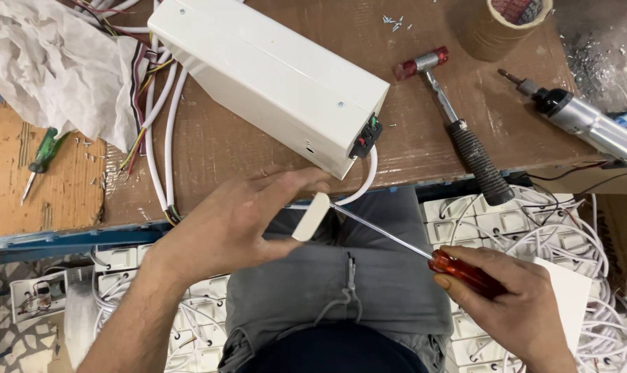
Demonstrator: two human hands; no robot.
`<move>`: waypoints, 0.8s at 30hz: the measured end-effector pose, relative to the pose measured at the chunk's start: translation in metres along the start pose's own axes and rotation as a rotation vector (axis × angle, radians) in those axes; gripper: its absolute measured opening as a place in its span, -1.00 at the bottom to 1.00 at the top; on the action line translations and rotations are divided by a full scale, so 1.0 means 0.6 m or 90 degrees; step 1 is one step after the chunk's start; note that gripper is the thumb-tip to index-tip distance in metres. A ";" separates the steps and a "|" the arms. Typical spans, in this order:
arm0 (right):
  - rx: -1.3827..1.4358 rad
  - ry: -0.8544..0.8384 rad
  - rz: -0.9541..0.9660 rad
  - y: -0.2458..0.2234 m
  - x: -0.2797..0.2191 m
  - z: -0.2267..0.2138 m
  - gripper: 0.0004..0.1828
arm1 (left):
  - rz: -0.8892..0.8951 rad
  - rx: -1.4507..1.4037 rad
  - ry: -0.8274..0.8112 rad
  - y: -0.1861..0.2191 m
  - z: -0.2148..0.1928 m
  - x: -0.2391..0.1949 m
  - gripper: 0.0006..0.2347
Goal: The person attaches a white plastic cover to a white rectangular electrical box using a screwdriver and screws. They align the cover, insert screws, and tighten them to secure the cover in place.
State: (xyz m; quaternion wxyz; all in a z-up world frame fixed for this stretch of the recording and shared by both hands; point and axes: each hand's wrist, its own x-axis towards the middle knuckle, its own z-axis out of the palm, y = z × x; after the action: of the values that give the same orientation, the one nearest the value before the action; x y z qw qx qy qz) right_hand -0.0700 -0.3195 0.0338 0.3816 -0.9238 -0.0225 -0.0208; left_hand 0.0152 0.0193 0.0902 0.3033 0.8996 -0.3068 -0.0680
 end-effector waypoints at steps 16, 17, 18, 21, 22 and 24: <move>0.032 0.121 0.098 0.015 -0.012 -0.085 -0.54 | 0.302 0.225 -0.008 0.069 -0.042 0.125 -0.19; 0.013 0.136 0.092 0.008 -0.006 -0.088 -0.58 | 0.314 0.221 -0.001 0.081 -0.051 0.138 -0.26; 0.013 0.141 0.092 0.001 0.001 -0.089 -0.58 | 0.318 0.222 -0.001 0.075 -0.054 0.151 -0.26; -0.011 0.165 0.056 -0.010 0.016 -0.090 -0.58 | 0.316 0.218 -0.030 0.072 -0.063 0.183 -0.23; 0.013 0.170 0.047 -0.009 0.020 -0.087 -0.58 | 0.262 0.158 -0.061 0.077 -0.071 0.188 -0.29; 0.037 0.178 0.040 -0.008 0.030 -0.084 -0.59 | 0.212 0.099 -0.093 0.071 -0.075 0.204 -0.35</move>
State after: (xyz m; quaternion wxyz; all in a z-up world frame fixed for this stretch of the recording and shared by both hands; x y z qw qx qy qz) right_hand -0.0534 -0.3511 0.0739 0.4083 -0.9006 0.0592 -0.1369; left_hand 0.1054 -0.0571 0.1592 0.2165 0.8500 -0.4766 -0.0582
